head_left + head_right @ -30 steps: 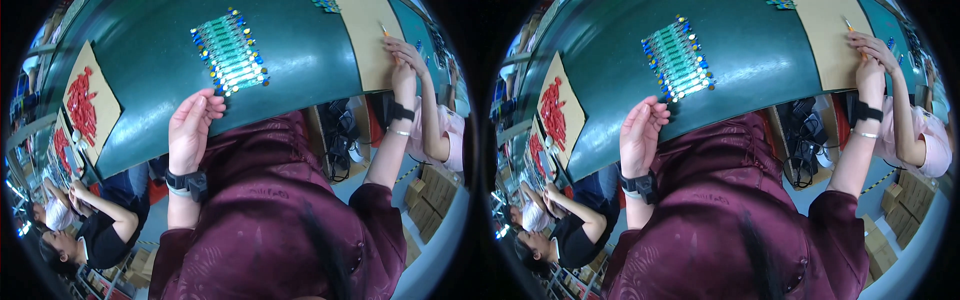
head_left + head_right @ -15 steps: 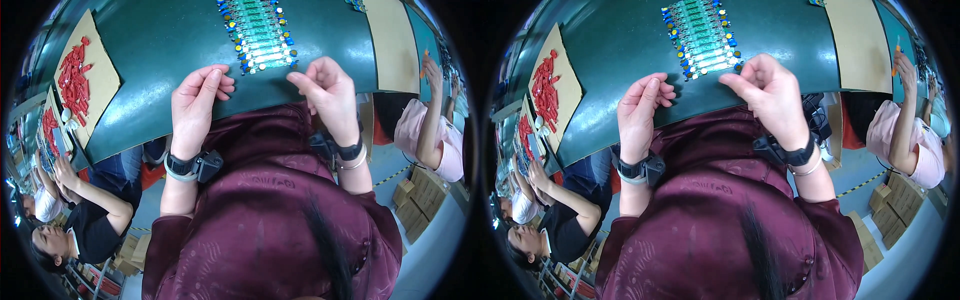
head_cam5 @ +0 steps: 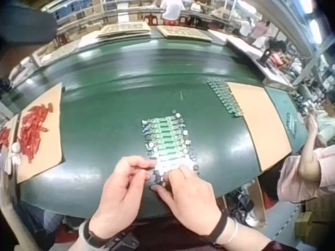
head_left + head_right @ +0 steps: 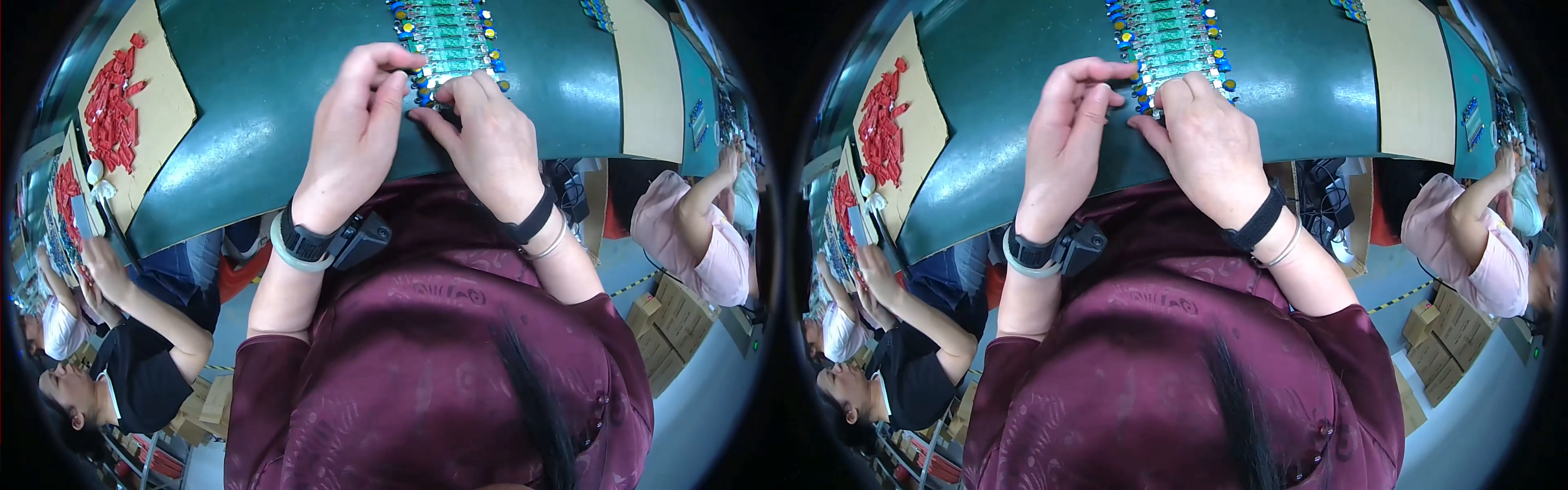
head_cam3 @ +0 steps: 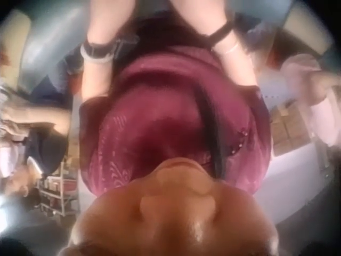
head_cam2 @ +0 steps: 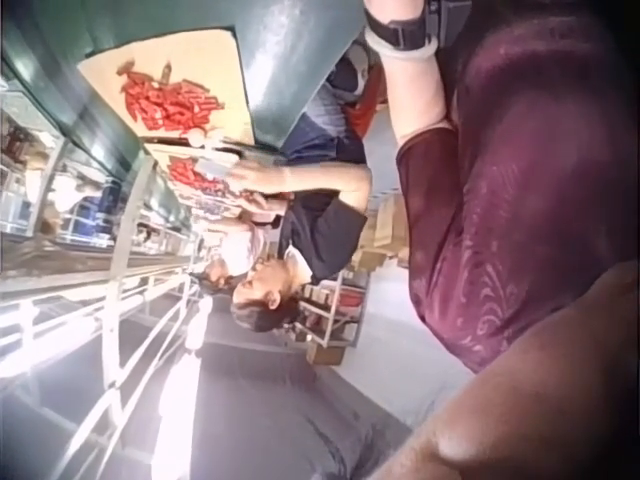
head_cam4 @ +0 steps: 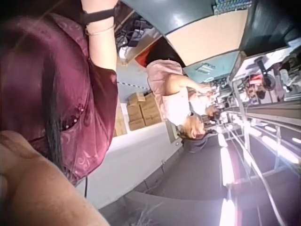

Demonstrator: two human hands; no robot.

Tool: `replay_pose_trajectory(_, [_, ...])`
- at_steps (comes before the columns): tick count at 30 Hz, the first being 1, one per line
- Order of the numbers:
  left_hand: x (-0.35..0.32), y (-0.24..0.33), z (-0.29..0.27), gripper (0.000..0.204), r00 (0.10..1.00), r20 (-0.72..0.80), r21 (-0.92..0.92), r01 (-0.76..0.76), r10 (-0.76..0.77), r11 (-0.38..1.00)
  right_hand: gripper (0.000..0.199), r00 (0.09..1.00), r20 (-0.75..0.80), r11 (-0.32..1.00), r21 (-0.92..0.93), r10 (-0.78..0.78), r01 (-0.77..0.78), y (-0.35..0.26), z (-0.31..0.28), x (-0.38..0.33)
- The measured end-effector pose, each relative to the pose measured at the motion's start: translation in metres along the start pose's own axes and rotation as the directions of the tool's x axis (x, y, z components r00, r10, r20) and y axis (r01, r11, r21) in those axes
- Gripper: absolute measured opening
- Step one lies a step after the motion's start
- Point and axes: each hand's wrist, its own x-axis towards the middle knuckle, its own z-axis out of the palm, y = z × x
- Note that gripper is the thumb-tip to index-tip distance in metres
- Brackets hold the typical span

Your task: The recorder uses a utility knife to prepare component strips and then manually inserts components into a printed circuit board.

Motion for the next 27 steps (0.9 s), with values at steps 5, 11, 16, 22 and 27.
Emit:
replay_pose_trajectory(5, [0.008, -0.009, 0.000, 0.015, 0.948, 0.216, 0.374, -0.303, 0.236, 0.876, 0.020, 0.998, 0.041, 0.995, 0.087, 0.053, -0.056, 0.002, -0.005, 0.002])
replay_pose_trajectory(11, [0.009, 0.000, 0.004, 0.018, 0.925, 0.312, 0.594, -0.369, 0.218, 0.715, 0.016, 0.987, 0.078, 0.949, 0.271, 0.143, -0.159, 0.019, -0.009, 0.008])
replay_pose_trajectory(16, [0.010, -0.002, 0.012, 0.010, 0.937, 0.259, 0.615, -0.348, 0.236, 0.707, 0.013, 0.972, 0.100, 0.847, 0.476, 0.214, -0.235, 0.023, 0.001, 0.007])
replay_pose_trajectory(22, [0.008, -0.003, 0.017, 0.010, 0.944, 0.215, 0.649, -0.329, 0.249, 0.686, 0.014, 0.952, 0.185, 0.842, 0.447, 0.245, -0.303, 0.021, -0.005, 0.005])
replay_pose_trajectory(27, [0.008, -0.002, 0.020, 0.009, 0.947, 0.203, 0.664, -0.320, 0.249, 0.675, 0.014, 0.972, 0.151, 0.914, 0.339, 0.179, -0.221, 0.020, -0.010, 0.009])
